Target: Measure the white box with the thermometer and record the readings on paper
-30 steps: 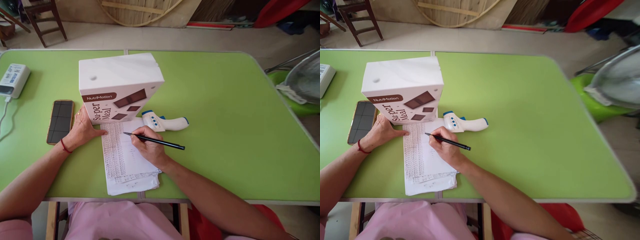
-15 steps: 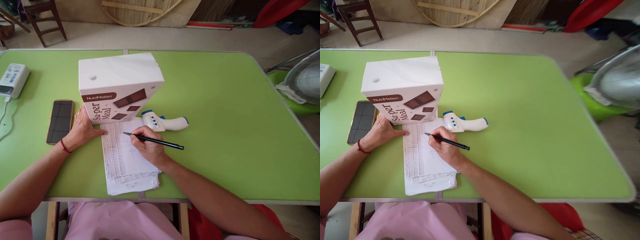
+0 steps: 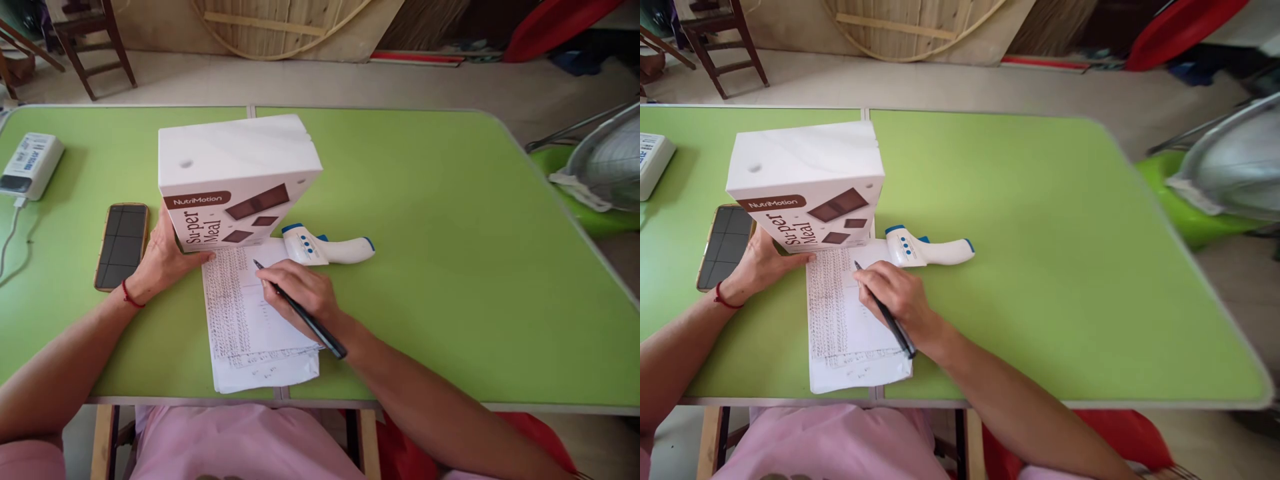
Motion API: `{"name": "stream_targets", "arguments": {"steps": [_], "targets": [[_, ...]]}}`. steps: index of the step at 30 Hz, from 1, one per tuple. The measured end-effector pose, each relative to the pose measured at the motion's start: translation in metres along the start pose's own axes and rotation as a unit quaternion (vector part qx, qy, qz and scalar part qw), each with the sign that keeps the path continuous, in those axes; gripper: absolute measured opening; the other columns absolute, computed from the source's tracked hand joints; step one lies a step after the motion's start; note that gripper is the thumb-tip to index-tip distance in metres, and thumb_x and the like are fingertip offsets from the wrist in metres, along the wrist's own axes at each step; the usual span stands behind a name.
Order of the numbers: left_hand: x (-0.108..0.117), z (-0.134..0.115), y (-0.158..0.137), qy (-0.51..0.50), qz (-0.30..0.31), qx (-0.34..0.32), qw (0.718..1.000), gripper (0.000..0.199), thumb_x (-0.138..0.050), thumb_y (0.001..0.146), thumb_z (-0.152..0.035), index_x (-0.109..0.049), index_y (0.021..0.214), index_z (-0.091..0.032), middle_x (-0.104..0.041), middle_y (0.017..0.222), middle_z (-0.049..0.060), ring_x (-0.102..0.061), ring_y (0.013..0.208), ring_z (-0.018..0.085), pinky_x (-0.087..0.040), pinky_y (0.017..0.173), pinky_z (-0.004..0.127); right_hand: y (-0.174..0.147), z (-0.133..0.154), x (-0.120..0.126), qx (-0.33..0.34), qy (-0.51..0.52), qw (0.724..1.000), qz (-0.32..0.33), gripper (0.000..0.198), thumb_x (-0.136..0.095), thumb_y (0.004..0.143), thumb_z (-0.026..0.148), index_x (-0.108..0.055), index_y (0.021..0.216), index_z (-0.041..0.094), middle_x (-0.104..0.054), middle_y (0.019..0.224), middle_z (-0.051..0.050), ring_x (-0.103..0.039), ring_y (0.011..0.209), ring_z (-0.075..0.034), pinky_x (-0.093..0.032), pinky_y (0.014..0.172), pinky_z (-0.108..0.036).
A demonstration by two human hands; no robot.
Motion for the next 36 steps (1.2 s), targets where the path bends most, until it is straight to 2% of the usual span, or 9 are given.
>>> {"name": "stream_targets", "arguments": {"steps": [4, 8, 14, 18, 22, 26, 29, 33, 36], "targets": [[0.004, 0.001, 0.002, -0.089, -0.028, -0.014, 0.996, 0.056, -0.076, 0.083, -0.051, -0.053, 0.128, -0.026, -0.056, 0.138, 0.011, -0.054, 0.134, 0.032, -0.049, 0.111, 0.052, -0.008, 0.005, 0.010, 0.044, -0.153, 0.981, 0.107, 0.040, -0.041, 0.091, -0.006, -0.065, 0.119, 0.012, -0.066, 0.090, -0.011, -0.064, 0.079, -0.021, -0.054, 0.063, -0.031], [0.003, 0.002, 0.004, -0.127, -0.015, 0.037, 0.991, 0.054, -0.077, 0.079, -0.063, -0.061, 0.112, -0.024, -0.064, 0.126, 0.010, -0.065, 0.116, 0.031, -0.059, 0.097, 0.053, -0.015, 0.003, 0.016, 0.043, -0.215, 0.961, 0.167, 0.047, -0.037, 0.087, -0.009, -0.066, 0.118, 0.010, -0.064, 0.089, -0.012, -0.060, 0.076, -0.021, -0.050, 0.057, -0.031], [0.015, -0.009, 0.002, -0.175, -0.075, 0.054, 0.980, 0.065, -0.085, 0.070, -0.061, -0.061, 0.115, -0.019, -0.069, 0.123, 0.012, -0.068, 0.112, 0.032, -0.059, 0.097, 0.053, -0.007, 0.000, 0.026, 0.052, -0.216, 0.968, 0.113, 0.034, -0.047, 0.090, 0.001, -0.069, 0.112, 0.012, -0.066, 0.076, -0.005, -0.058, 0.062, -0.016, -0.045, 0.052, -0.028], [0.023, -0.018, 0.001, -0.253, -0.043, 0.050, 0.965, 0.064, -0.086, 0.075, -0.052, -0.061, 0.122, -0.015, -0.073, 0.120, 0.013, -0.070, 0.110, 0.032, -0.059, 0.097, 0.048, -0.004, -0.022, 0.040, -0.026, -0.279, 0.957, 0.075, 0.035, -0.052, 0.087, 0.004, -0.067, 0.118, 0.009, -0.071, 0.097, -0.014, -0.067, 0.083, -0.022, -0.055, 0.070, -0.032], [0.021, -0.019, 0.002, -0.307, 0.037, 0.066, 0.949, 0.062, -0.087, 0.076, -0.046, -0.061, 0.123, -0.015, -0.073, 0.122, 0.013, -0.071, 0.110, 0.033, -0.061, 0.090, 0.044, -0.011, -0.058, 0.038, -0.101, -0.313, 0.930, 0.163, 0.057, -0.053, 0.079, 0.004, -0.055, 0.136, -0.002, -0.063, 0.124, -0.030, -0.064, 0.110, -0.039, -0.055, 0.087, -0.051], [0.016, -0.012, 0.000, -0.270, 0.093, 0.111, 0.952, 0.070, -0.089, 0.073, -0.047, -0.057, 0.127, -0.016, -0.070, 0.126, 0.015, -0.068, 0.113, 0.035, -0.058, 0.091, 0.049, -0.014, -0.079, 0.035, -0.132, -0.256, 0.932, 0.221, 0.056, -0.049, 0.080, 0.003, -0.059, 0.135, 0.007, -0.070, 0.114, -0.021, -0.067, 0.103, -0.033, -0.055, 0.092, -0.049], [0.015, -0.011, -0.001, -0.253, 0.119, 0.134, 0.951, 0.076, -0.088, 0.071, -0.050, -0.055, 0.129, -0.014, -0.067, 0.131, 0.017, -0.064, 0.120, 0.038, -0.054, 0.098, 0.055, -0.011, -0.085, 0.041, -0.199, -0.208, 0.937, 0.199, 0.048, -0.056, 0.076, 0.009, -0.065, 0.123, 0.012, -0.071, 0.101, -0.016, -0.069, 0.095, -0.031, -0.057, 0.081, -0.043], [0.015, -0.015, -0.001, -0.254, 0.136, 0.138, 0.948, 0.081, -0.086, 0.072, -0.054, -0.051, 0.133, -0.013, -0.063, 0.136, 0.020, -0.060, 0.126, 0.040, -0.050, 0.103, 0.058, -0.006, -0.071, 0.055, -0.324, -0.070, 0.943, 0.035, 0.040, -0.072, 0.073, 0.031, -0.062, 0.108, 0.016, -0.070, 0.097, -0.015, -0.068, 0.082, -0.029, -0.057, 0.066, -0.042], [0.012, -0.016, -0.001, -0.291, 0.164, 0.132, 0.933, 0.081, -0.086, 0.074, -0.052, -0.048, 0.134, -0.013, -0.061, 0.138, 0.021, -0.060, 0.126, 0.039, -0.052, 0.101, 0.055, -0.007, -0.036, 0.053, -0.334, 0.212, 0.916, -0.062, 0.029, -0.072, 0.077, 0.042, -0.056, 0.092, 0.023, -0.064, 0.080, -0.006, -0.063, 0.069, -0.023, -0.055, 0.060, -0.037]]}}
Point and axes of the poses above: each hand's wrist, its own y-axis towards the middle knuckle, its own x-axis out of the back of the hand, z = x × y, the point moved 3 cm from there along y, towards the middle knuckle
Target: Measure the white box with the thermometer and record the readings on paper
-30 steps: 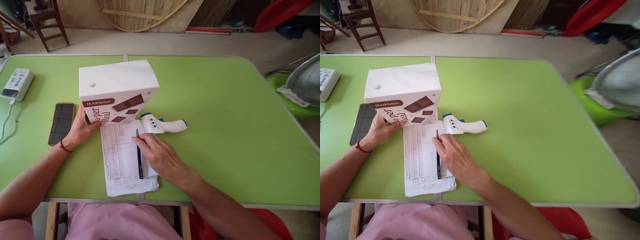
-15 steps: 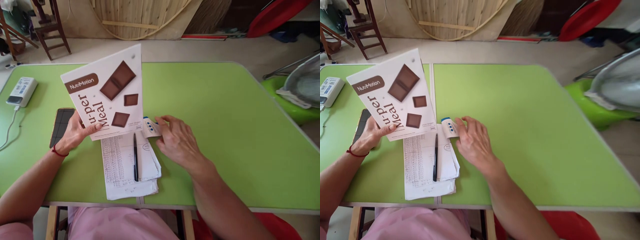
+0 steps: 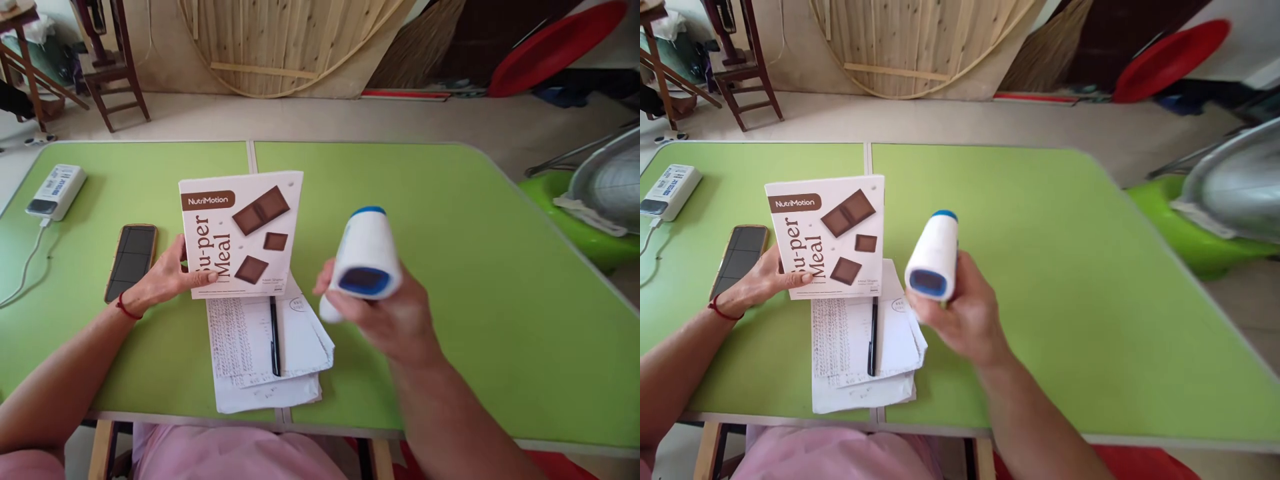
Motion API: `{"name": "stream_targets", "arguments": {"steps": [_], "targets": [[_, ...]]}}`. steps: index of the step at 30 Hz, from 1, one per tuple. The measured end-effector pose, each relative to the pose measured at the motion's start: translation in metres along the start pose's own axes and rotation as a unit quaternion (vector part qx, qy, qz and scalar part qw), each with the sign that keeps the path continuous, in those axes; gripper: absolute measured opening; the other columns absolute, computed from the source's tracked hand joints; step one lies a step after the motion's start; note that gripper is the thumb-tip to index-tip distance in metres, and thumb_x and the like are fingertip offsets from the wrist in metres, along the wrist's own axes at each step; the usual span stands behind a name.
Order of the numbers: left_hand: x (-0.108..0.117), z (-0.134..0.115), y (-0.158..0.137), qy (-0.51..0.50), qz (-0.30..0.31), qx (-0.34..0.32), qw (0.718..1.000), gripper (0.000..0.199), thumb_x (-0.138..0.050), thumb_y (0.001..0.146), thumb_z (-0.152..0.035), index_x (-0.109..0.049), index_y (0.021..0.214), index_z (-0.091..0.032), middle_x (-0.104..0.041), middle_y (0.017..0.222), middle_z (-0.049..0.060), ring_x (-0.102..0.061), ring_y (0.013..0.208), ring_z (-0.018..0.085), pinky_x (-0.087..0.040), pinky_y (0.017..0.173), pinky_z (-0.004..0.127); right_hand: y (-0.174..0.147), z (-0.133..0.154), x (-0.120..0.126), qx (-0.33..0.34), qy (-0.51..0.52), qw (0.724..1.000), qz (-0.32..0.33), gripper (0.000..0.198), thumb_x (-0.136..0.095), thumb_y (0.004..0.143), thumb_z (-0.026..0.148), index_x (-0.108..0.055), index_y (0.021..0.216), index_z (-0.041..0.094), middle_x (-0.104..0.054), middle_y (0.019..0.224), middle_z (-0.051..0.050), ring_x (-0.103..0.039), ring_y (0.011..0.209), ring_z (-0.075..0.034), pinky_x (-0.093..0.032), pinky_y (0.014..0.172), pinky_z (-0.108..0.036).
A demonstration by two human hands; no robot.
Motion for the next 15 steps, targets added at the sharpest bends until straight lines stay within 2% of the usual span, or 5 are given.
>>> {"name": "stream_targets", "arguments": {"steps": [2, 3, 6, 10, 15], "targets": [[-0.001, 0.001, 0.000, -0.022, 0.020, -0.005, 1.000, 0.079, -0.086, 0.074, -0.050, -0.047, 0.133, -0.013, -0.061, 0.138, 0.021, -0.062, 0.122, 0.037, -0.055, 0.097, 0.051, -0.020, 0.013, -0.023, -0.062, 0.157, 0.978, 0.125, 0.024, -0.070, 0.078, 0.041, -0.058, 0.090, 0.024, -0.061, 0.074, -0.002, -0.058, 0.061, -0.018, -0.053, 0.057, -0.035], [-0.002, 0.001, 0.000, -0.029, 0.028, -0.007, 0.999, 0.077, -0.086, 0.074, -0.049, -0.048, 0.131, -0.014, -0.061, 0.137, 0.020, -0.063, 0.120, 0.036, -0.056, 0.094, 0.049, -0.030, 0.018, -0.035, -0.098, 0.194, 0.961, 0.172, 0.023, -0.071, 0.075, 0.036, -0.059, 0.090, 0.023, -0.061, 0.072, -0.001, -0.056, 0.059, -0.017, -0.050, 0.053, -0.033], [-0.002, 0.000, 0.000, -0.042, 0.042, -0.016, 0.998, 0.074, -0.087, 0.073, -0.045, -0.049, 0.128, -0.015, -0.065, 0.131, 0.018, -0.066, 0.114, 0.034, -0.057, 0.088, 0.044, -0.049, 0.025, -0.063, -0.201, 0.205, 0.926, 0.246, 0.023, -0.073, 0.067, 0.024, -0.058, 0.084, 0.021, -0.058, 0.067, 0.001, -0.051, 0.055, -0.013, -0.043, 0.046, -0.026], [0.001, -0.001, 0.000, -0.015, 0.045, -0.021, 0.999, 0.075, -0.089, 0.070, -0.044, -0.050, 0.127, -0.014, -0.067, 0.123, 0.017, -0.066, 0.112, 0.034, -0.057, 0.086, 0.044, -0.056, 0.021, -0.083, -0.268, 0.264, 0.883, 0.281, 0.032, -0.077, 0.066, 0.026, -0.051, 0.083, 0.021, -0.052, 0.065, 0.005, -0.043, 0.053, -0.009, -0.039, 0.046, -0.025], [0.002, -0.002, 0.000, 0.010, 0.054, -0.024, 0.998, 0.076, -0.089, 0.070, -0.046, -0.050, 0.127, -0.014, -0.066, 0.125, 0.016, -0.064, 0.115, 0.035, -0.057, 0.088, 0.044, -0.057, 0.013, -0.090, -0.256, 0.297, 0.878, 0.275, 0.032, -0.077, 0.075, 0.034, -0.049, 0.084, 0.022, -0.051, 0.068, 0.004, -0.046, 0.058, -0.010, -0.044, 0.052, -0.028]]}}
Point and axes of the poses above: each hand's wrist, its own y-axis towards the middle knuckle, its own x-axis out of the back of the hand, z = x × y, the point moved 3 cm from there along y, towards the middle knuckle
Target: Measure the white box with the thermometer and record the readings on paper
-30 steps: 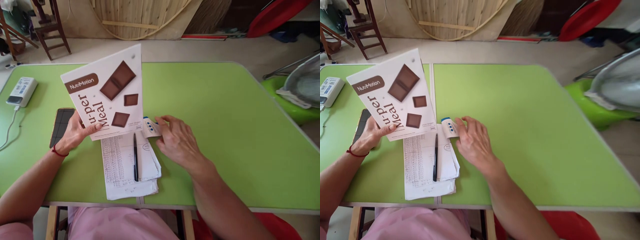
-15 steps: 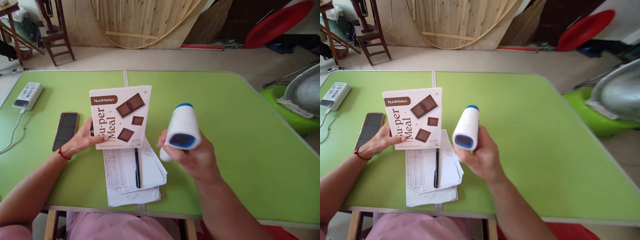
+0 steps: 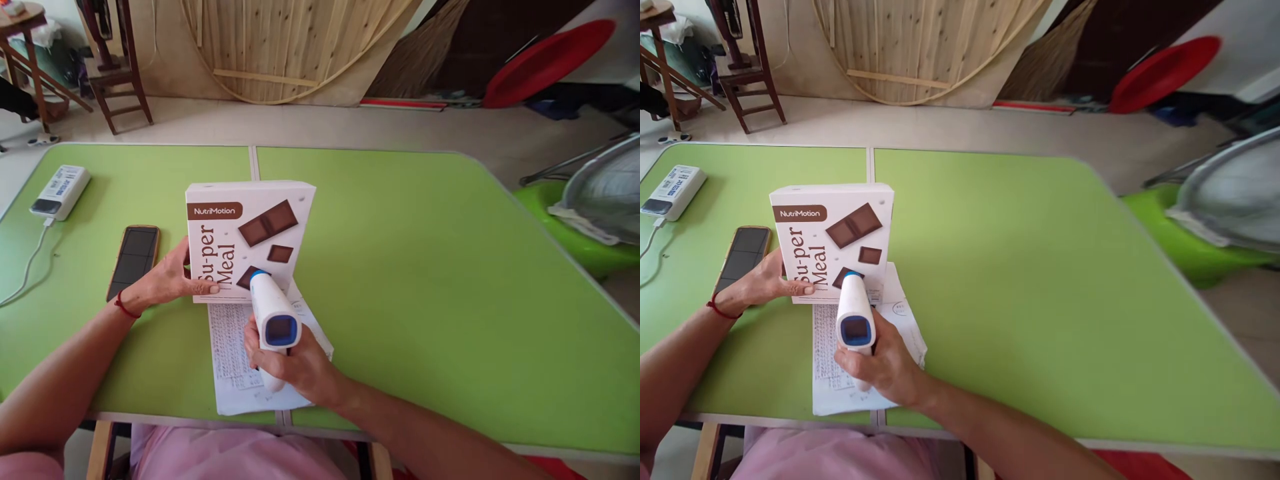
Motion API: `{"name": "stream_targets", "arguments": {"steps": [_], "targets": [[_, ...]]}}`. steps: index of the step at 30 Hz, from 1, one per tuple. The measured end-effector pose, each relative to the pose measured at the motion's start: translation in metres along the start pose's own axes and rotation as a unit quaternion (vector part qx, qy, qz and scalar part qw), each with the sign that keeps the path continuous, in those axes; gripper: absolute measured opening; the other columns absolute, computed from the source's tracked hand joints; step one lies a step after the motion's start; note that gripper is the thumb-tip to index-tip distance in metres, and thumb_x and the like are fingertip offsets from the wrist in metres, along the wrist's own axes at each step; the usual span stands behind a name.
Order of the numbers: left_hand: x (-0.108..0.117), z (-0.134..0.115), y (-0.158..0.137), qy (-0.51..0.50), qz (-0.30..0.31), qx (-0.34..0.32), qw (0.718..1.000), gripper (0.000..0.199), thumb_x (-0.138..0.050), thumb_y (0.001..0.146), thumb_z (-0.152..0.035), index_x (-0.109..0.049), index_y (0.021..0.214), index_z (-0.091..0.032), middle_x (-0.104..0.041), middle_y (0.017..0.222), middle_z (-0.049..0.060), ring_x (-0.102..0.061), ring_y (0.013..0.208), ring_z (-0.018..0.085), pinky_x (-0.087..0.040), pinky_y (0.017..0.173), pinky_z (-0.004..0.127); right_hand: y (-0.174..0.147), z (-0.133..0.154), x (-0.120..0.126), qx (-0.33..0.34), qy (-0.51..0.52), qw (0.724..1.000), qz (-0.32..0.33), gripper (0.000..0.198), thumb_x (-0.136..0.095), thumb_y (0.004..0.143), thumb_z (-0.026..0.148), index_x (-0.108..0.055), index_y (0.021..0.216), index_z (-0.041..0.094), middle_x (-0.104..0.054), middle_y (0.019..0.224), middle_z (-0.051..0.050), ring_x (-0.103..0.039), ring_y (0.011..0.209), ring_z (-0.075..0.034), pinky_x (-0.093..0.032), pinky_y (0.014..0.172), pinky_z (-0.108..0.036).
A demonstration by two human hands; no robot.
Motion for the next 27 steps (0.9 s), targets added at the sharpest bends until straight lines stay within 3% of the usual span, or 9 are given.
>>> {"name": "stream_targets", "arguments": {"steps": [9, 15, 27], "targets": [[0.000, 0.000, 0.002, 0.012, 0.010, -0.008, 1.000, 0.076, -0.089, 0.072, -0.043, -0.049, 0.129, -0.014, -0.064, 0.131, 0.016, -0.064, 0.116, 0.032, -0.058, 0.089, 0.042, 0.006, 0.008, -0.005, 0.014, 0.027, 0.998, 0.048, 0.028, -0.077, 0.076, 0.036, -0.055, 0.078, 0.019, -0.056, 0.070, 0.002, -0.055, 0.064, -0.012, -0.047, 0.062, -0.030], [0.000, -0.001, 0.001, 0.013, 0.003, 0.002, 1.000, 0.070, -0.089, 0.071, -0.045, -0.053, 0.124, -0.016, -0.069, 0.122, 0.014, -0.066, 0.111, 0.032, -0.059, 0.086, 0.041, 0.006, 0.013, -0.006, 0.000, 0.018, 0.999, 0.042, 0.022, -0.077, 0.075, 0.035, -0.062, 0.077, 0.019, -0.066, 0.073, -0.002, -0.062, 0.068, -0.015, -0.052, 0.067, -0.033], [0.001, -0.002, 0.000, 0.042, 0.003, -0.004, 0.999, 0.067, -0.087, 0.074, -0.048, -0.055, 0.123, -0.015, -0.068, 0.119, 0.015, -0.064, 0.114, 0.035, -0.057, 0.090, 0.045, 0.004, 0.011, -0.006, -0.015, 0.020, 0.999, 0.039, 0.026, -0.079, 0.074, 0.037, -0.060, 0.076, 0.019, -0.065, 0.071, -0.001, -0.063, 0.067, -0.015, -0.055, 0.069, -0.034]]}}
Point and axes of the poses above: each hand's wrist, its own y-axis towards the middle knuckle, its own x-axis out of the back of the hand, z = x × y, the point moved 3 cm from there along y, towards the middle knuckle
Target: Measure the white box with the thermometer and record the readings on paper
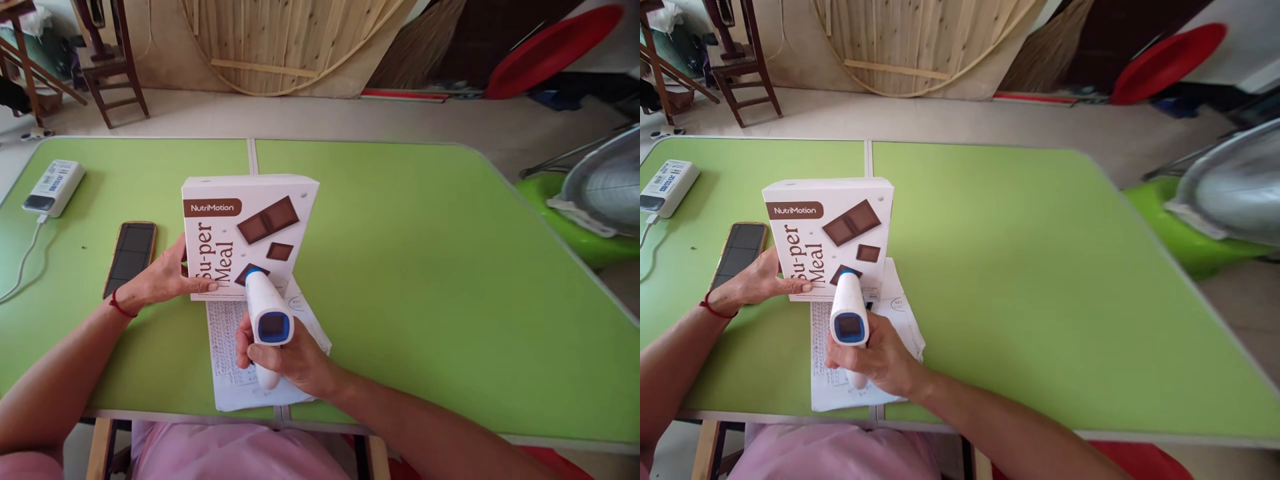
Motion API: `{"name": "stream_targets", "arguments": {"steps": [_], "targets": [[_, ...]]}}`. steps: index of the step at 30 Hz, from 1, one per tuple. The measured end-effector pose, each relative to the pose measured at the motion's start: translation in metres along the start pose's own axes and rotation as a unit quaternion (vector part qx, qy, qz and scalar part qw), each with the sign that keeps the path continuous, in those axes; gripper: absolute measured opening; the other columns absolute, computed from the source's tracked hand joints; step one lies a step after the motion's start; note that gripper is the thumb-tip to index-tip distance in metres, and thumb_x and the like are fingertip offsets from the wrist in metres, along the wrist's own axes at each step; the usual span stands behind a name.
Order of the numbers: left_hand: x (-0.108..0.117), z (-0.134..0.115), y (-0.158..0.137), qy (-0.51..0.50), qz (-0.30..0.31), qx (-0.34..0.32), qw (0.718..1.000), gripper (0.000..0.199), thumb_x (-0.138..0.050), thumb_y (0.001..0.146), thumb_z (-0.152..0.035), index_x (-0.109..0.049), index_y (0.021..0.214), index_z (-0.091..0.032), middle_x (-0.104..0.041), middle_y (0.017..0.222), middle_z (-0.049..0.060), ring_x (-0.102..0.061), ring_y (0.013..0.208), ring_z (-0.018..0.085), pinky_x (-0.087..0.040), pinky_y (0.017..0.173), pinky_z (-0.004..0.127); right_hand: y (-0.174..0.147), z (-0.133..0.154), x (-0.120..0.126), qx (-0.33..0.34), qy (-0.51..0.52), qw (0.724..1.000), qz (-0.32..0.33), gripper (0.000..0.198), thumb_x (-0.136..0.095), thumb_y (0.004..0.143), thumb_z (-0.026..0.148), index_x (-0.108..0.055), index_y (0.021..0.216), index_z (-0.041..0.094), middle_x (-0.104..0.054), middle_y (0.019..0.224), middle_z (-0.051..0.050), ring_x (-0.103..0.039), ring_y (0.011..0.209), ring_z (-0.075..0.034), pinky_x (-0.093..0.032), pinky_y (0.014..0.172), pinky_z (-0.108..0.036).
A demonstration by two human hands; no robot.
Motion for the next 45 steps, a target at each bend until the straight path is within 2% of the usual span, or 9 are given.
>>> {"name": "stream_targets", "arguments": {"steps": [4, 8, 12, 23, 31, 36, 41, 45], "targets": [[-0.001, -0.003, 0.001, 0.011, 0.001, -0.020, 1.000, 0.061, -0.086, 0.075, -0.048, -0.059, 0.118, -0.014, -0.069, 0.116, 0.014, -0.062, 0.116, 0.034, -0.057, 0.090, 0.044, 0.000, 0.000, 0.000, 0.002, -0.007, 1.000, 0.000, 0.028, -0.078, 0.075, 0.039, -0.058, 0.077, 0.019, -0.064, 0.072, -0.001, -0.064, 0.069, -0.015, -0.056, 0.071, -0.035], [-0.003, -0.004, 0.002, -0.001, 0.013, -0.022, 1.000, 0.053, -0.084, 0.076, -0.050, -0.064, 0.110, -0.015, -0.072, 0.105, 0.011, -0.065, 0.108, 0.031, -0.058, 0.085, 0.041, 0.000, -0.001, 0.001, 0.001, 0.000, 1.000, 0.000, 0.031, -0.079, 0.075, 0.041, -0.058, 0.079, 0.019, -0.062, 0.073, 0.000, -0.065, 0.070, -0.016, -0.057, 0.073, -0.036], [-0.004, -0.006, 0.002, -0.010, 0.016, -0.030, 0.999, 0.050, -0.085, 0.076, -0.049, -0.065, 0.106, -0.015, -0.071, 0.099, 0.010, -0.063, 0.113, 0.034, -0.057, 0.092, 0.045, -0.001, -0.002, 0.001, 0.006, -0.004, 1.000, 0.002, 0.030, -0.078, 0.077, 0.042, -0.060, 0.078, 0.019, -0.064, 0.073, -0.001, -0.065, 0.069, -0.016, -0.056, 0.071, -0.034], [-0.002, -0.001, 0.000, -0.012, 0.006, -0.012, 1.000, 0.054, -0.085, 0.075, -0.048, -0.063, 0.112, -0.014, -0.070, 0.115, 0.013, -0.065, 0.110, 0.031, -0.057, 0.091, 0.044, 0.002, -0.002, 0.002, 0.007, -0.015, 1.000, -0.002, 0.033, -0.079, 0.076, 0.044, -0.058, 0.082, 0.020, -0.063, 0.075, 0.000, -0.066, 0.072, -0.016, -0.055, 0.073, -0.035], [-0.003, -0.005, 0.000, -0.011, 0.006, -0.016, 1.000, 0.052, -0.084, 0.077, -0.048, -0.066, 0.110, -0.013, -0.069, 0.120, 0.015, -0.063, 0.113, 0.033, -0.056, 0.094, 0.047, 0.001, -0.002, 0.003, 0.007, -0.008, 1.000, 0.002, 0.038, -0.080, 0.075, 0.049, -0.056, 0.084, 0.021, -0.062, 0.075, 0.000, -0.064, 0.072, -0.017, -0.055, 0.071, -0.035], [-0.003, -0.004, -0.001, -0.008, 0.005, -0.011, 1.000, 0.054, -0.085, 0.076, -0.048, -0.064, 0.113, -0.015, -0.070, 0.118, 0.014, -0.063, 0.113, 0.033, -0.057, 0.090, 0.045, 0.001, -0.011, 0.006, -0.029, 0.000, 0.999, -0.022, 0.043, -0.083, 0.069, 0.046, -0.050, 0.083, 0.022, -0.052, 0.068, 0.004, -0.052, 0.062, -0.013, -0.049, 0.061, -0.031], [-0.002, -0.002, 0.000, -0.005, -0.001, -0.006, 1.000, 0.061, -0.086, 0.075, -0.048, -0.060, 0.119, -0.014, -0.069, 0.121, 0.016, -0.065, 0.111, 0.033, -0.058, 0.086, 0.043, 0.002, -0.008, 0.004, 0.001, 0.008, 1.000, 0.007, 0.034, -0.079, 0.070, 0.036, -0.051, 0.082, 0.022, -0.053, 0.072, 0.003, -0.048, 0.066, -0.012, -0.044, 0.064, -0.031], [-0.003, -0.001, -0.001, -0.018, 0.005, -0.007, 1.000, 0.064, -0.086, 0.075, -0.046, -0.058, 0.123, -0.014, -0.067, 0.127, 0.017, -0.065, 0.111, 0.033, -0.058, 0.087, 0.044, 0.001, -0.005, 0.004, -0.003, 0.008, 1.000, 0.020, 0.035, -0.078, 0.074, 0.043, -0.051, 0.084, 0.022, -0.052, 0.075, 0.003, -0.050, 0.069, -0.013, -0.044, 0.066, -0.032]]}}
Point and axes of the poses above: each hand's wrist, its own y-axis towards the middle knuckle, its own x-axis out of the back of the hand, z = x × y, the point moved 3 cm from there along y, towards the middle knuckle
